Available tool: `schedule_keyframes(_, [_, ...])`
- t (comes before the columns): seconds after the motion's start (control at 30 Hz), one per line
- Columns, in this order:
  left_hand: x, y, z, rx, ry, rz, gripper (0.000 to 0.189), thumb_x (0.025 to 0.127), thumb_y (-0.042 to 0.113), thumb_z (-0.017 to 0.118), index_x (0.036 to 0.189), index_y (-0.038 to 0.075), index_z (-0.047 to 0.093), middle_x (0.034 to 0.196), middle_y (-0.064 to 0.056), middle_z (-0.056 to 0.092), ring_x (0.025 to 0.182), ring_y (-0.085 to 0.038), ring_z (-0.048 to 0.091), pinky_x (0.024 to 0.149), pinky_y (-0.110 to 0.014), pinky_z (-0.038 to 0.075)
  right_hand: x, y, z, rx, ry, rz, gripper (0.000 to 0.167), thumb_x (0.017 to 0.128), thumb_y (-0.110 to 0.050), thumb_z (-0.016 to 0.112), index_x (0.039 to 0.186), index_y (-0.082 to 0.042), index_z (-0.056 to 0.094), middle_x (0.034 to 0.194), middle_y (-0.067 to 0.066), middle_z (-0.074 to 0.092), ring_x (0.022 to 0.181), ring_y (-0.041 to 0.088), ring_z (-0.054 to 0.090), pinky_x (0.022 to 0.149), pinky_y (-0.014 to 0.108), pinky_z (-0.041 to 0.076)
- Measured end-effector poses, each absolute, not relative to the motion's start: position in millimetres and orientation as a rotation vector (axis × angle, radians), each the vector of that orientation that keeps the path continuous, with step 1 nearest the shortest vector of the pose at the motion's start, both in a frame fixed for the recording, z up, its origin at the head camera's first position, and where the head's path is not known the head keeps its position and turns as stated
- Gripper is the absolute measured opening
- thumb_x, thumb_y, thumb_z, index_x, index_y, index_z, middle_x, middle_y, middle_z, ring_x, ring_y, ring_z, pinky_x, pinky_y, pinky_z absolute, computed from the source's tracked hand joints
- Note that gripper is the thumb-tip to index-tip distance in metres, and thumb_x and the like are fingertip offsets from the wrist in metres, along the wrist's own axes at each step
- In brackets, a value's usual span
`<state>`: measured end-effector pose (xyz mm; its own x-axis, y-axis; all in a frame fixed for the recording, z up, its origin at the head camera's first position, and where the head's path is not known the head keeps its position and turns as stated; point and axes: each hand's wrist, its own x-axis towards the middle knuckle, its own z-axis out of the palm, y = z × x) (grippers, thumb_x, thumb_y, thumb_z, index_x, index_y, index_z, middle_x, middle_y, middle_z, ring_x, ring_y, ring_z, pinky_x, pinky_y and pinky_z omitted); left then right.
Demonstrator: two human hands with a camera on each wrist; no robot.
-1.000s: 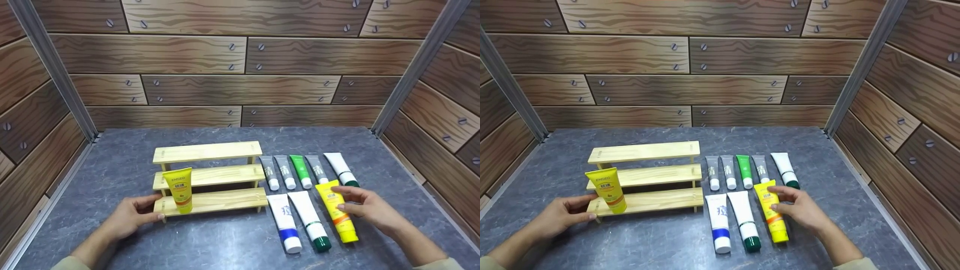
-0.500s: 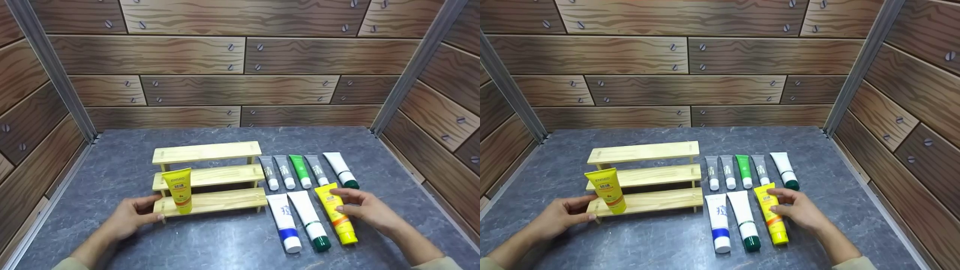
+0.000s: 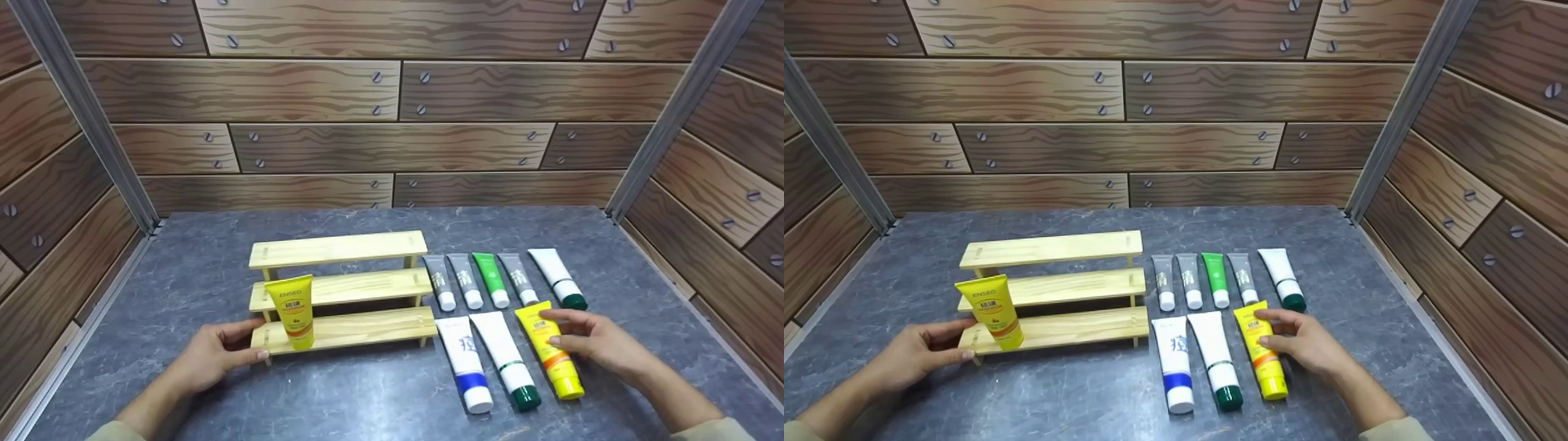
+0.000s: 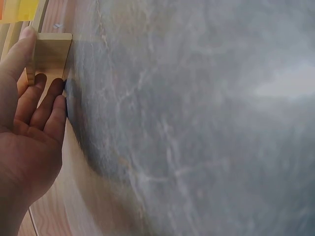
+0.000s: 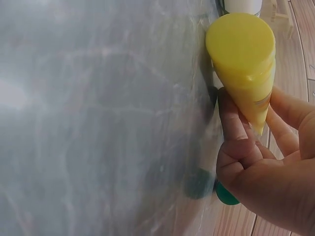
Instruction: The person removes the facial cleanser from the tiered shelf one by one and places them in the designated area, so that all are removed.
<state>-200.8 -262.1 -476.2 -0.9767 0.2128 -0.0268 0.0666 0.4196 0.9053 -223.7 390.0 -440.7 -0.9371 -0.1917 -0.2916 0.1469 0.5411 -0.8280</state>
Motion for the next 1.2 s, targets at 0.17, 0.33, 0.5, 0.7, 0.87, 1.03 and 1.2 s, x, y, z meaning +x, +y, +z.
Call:
schedule_keyframes(0.17, [-201.2,-262.2,-476.8,0.249,2.524,1.608,0.070,0.088,0.022,0.089,0.144,-0.006,0.059,0.141,-0.025,0.064,0.125,-0.033,0.066,0.096,-0.022,0.055,-224.7,390.0,-442.0,-0.027,2.421,-1.360,0.065,0.100,-0.033,0.077,0.155,-0.008,0.054,0.151,0.022,0.055,0.126,0.028,0.056,0.092,0.035,0.055])
schedule_keyframes(0.33, [-201.4,-261.9,-476.9,0.276,2.529,1.615,0.069,0.088,0.021,0.089,0.143,-0.007,0.059,0.141,-0.026,0.064,0.126,-0.034,0.066,0.098,-0.023,0.055,-223.8,388.2,-442.1,-0.048,2.439,-1.359,0.064,0.100,-0.032,0.077,0.154,-0.006,0.055,0.149,0.021,0.057,0.125,0.027,0.057,0.092,0.032,0.055])
schedule_keyframes(0.5, [-200.2,-261.2,-477.7,0.278,2.526,1.613,0.070,0.088,0.022,0.089,0.144,-0.007,0.059,0.141,-0.026,0.064,0.127,-0.035,0.065,0.100,-0.025,0.055,-222.8,388.1,-444.6,-0.106,2.457,-1.348,0.065,0.099,-0.031,0.078,0.153,-0.003,0.055,0.146,0.020,0.061,0.126,0.026,0.059,0.092,0.027,0.055])
schedule_keyframes(0.7, [-200.4,-261.4,-474.0,0.256,2.525,1.594,0.071,0.088,0.023,0.089,0.145,-0.006,0.058,0.141,-0.025,0.064,0.126,-0.034,0.066,0.099,-0.026,0.055,-223.3,386.3,-444.8,-0.122,2.455,-1.352,0.065,0.100,-0.033,0.076,0.154,-0.004,0.054,0.149,0.023,0.058,0.128,0.028,0.059,0.094,0.026,0.055])
schedule_keyframes(0.87, [-200.1,-260.7,-471.5,0.240,2.534,1.591,0.072,0.087,0.024,0.090,0.146,-0.004,0.058,0.142,-0.025,0.063,0.124,-0.034,0.067,0.100,-0.030,0.056,-223.5,385.5,-444.1,-0.091,2.464,-1.351,0.065,0.100,-0.034,0.077,0.154,-0.005,0.054,0.148,0.022,0.059,0.125,0.026,0.060,0.093,0.027,0.055])
schedule_keyframes(1.03, [-199.0,-260.5,-473.0,0.231,2.529,1.599,0.071,0.087,0.023,0.090,0.146,-0.003,0.058,0.142,-0.025,0.063,0.124,-0.034,0.067,0.101,-0.030,0.056,-223.8,386.6,-444.2,-0.082,2.475,-1.327,0.064,0.100,-0.033,0.076,0.153,-0.005,0.055,0.144,0.020,0.062,0.121,0.024,0.061,0.093,0.028,0.055])
schedule_keyframes(1.2, [-198.2,-260.7,-474.5,0.228,2.534,1.602,0.071,0.087,0.023,0.089,0.146,-0.003,0.059,0.142,-0.025,0.063,0.124,-0.034,0.067,0.100,-0.029,0.056,-224.4,388.6,-442.8,-0.087,2.479,-1.297,0.063,0.101,-0.033,0.075,0.153,-0.004,0.055,0.145,0.020,0.061,0.120,0.023,0.060,0.092,0.029,0.055])
